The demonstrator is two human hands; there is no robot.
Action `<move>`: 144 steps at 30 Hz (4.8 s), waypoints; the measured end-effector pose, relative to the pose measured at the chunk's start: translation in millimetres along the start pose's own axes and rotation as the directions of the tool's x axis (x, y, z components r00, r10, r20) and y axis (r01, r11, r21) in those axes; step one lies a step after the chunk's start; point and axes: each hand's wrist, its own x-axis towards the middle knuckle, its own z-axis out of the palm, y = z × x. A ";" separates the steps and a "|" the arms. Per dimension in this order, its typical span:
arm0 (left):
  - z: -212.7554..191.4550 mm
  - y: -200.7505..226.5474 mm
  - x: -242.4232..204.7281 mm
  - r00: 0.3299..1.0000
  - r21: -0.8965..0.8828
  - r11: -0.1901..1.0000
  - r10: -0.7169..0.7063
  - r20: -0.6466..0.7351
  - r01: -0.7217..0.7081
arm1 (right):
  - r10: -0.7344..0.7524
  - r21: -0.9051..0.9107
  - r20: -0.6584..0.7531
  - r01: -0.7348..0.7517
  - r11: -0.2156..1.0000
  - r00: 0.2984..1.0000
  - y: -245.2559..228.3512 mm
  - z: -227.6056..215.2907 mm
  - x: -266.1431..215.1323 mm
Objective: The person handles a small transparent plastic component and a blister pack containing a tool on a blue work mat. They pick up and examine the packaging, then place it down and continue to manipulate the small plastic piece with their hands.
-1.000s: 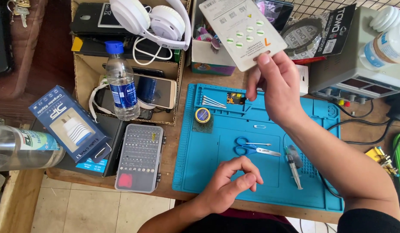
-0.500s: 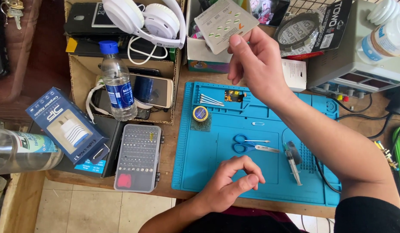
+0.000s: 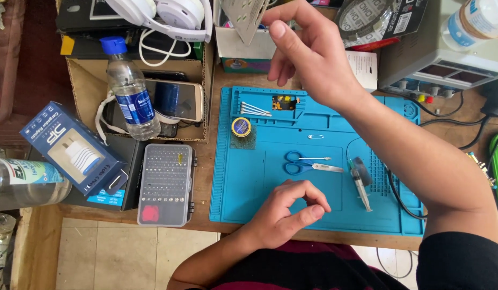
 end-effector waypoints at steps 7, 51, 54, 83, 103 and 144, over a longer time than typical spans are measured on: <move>1.8 1.0 4.9 0.997 0.202 0.977 0.052 0.064 -0.064 | 0.148 0.026 0.043 -0.149 0.989 0.988 -31.1 -25.8 -62.3; 59.7 -12.7 108.0 0.941 0.931 0.188 -0.066 0.331 -0.314 | -0.230 -0.537 -0.691 -0.274 0.798 0.685 48.7 -2.7 -397.3; 77.7 -21.3 110.4 0.932 0.916 0.204 -0.034 0.360 -0.347 | -0.298 -0.511 -0.711 -0.176 0.842 0.637 57.9 -2.1 -409.7; 54.2 -58.0 137.0 0.953 0.908 0.289 0.093 0.288 -0.302 | -0.369 -0.666 -0.392 0.017 0.746 0.843 12.3 2.2 -363.1; 42.3 -88.1 145.3 0.943 0.972 0.127 0.295 0.153 -0.198 | -0.226 -0.596 -0.404 -0.068 0.800 0.886 31.0 -3.4 -375.3; 51.4 -73.0 128.7 0.971 0.933 -0.318 0.109 0.211 -0.167 | -0.108 -0.500 -0.502 -0.186 0.846 0.858 22.0 1.0 -376.8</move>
